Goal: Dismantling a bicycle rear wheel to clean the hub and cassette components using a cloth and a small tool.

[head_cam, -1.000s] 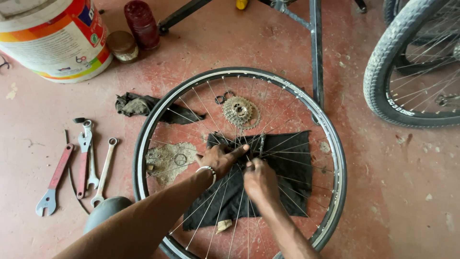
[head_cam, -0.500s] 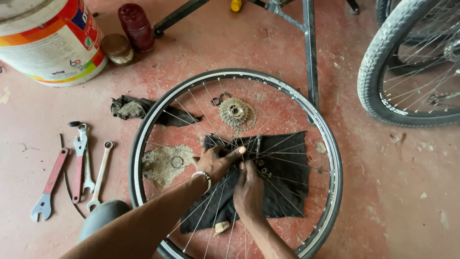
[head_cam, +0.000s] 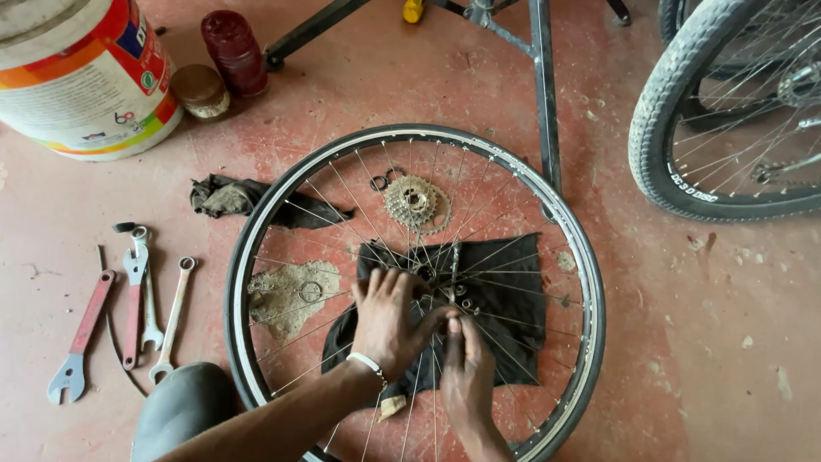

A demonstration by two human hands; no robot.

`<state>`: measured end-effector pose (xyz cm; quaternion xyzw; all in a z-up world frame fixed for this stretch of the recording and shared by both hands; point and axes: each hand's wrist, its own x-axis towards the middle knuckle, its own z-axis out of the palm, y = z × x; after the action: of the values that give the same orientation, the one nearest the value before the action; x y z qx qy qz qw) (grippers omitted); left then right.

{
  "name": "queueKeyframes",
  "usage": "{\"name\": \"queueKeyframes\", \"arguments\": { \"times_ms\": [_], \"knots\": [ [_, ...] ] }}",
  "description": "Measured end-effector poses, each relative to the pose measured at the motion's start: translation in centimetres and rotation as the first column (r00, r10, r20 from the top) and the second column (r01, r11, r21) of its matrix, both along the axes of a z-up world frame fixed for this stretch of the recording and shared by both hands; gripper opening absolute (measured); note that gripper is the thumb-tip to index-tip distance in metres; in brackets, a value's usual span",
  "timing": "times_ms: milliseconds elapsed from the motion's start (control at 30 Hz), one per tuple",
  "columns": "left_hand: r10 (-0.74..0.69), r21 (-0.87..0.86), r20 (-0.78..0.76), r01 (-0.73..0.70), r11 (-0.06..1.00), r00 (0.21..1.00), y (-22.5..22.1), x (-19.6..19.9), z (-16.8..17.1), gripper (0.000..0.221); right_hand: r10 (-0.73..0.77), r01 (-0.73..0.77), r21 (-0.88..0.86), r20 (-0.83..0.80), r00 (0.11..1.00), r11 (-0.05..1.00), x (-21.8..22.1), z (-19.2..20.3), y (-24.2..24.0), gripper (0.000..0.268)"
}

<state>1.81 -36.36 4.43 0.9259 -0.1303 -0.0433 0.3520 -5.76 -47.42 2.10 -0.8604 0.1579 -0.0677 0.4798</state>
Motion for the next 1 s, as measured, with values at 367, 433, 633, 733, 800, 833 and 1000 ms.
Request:
{"name": "queueKeyframes", "arguments": {
  "times_ms": [367,433,633,733,800,833,1000],
  "knots": [
    [-0.275,-0.11,-0.086,0.266,0.958,0.957,-0.1,-3.2,-1.7,0.014,-0.139,0.043,-0.215,-0.456,0.879,0.976,-3.4,-1.0,-2.7,0.025],
    [-0.28,-0.128,-0.07,0.269,0.955,0.958,0.4,-3.3,-1.9,0.014,-0.169,0.006,-0.317,-0.489,0.856,0.948,-3.1,-3.0,-3.1,0.02],
    [-0.167,-0.171,-0.05,0.157,0.973,0.985,1.6,-3.3,-1.2,0.012,-0.182,-0.14,-0.36,-0.725,0.664,0.923,-1.4,-2.0,-2.8,0.041],
    [-0.077,-0.082,-0.027,0.075,0.994,0.997,2.0,-2.9,-2.0,0.014,-0.166,-0.153,-0.358,-0.716,0.678,0.921,-2.0,-3.3,-3.7,0.038],
    [-0.01,-0.01,-0.015,0.009,1.0,1.0,2.5,-2.2,-3.0,0.017,-0.163,-0.134,-0.342,-0.712,0.683,0.93,-2.2,-3.8,-4.1,0.036],
    [0.043,0.074,0.011,-0.043,0.996,0.999,2.7,-1.8,-3.5,0.017,-0.146,-0.163,-0.33,-0.737,0.66,0.93,-2.2,-3.7,-4.3,0.026],
    [0.166,0.23,0.053,-0.173,0.958,0.985,4.7,0.3,-3.3,0.035,-0.129,-0.087,-0.306,-0.619,0.775,0.948,-2.3,-1.1,-3.6,0.019]
  ]
}}
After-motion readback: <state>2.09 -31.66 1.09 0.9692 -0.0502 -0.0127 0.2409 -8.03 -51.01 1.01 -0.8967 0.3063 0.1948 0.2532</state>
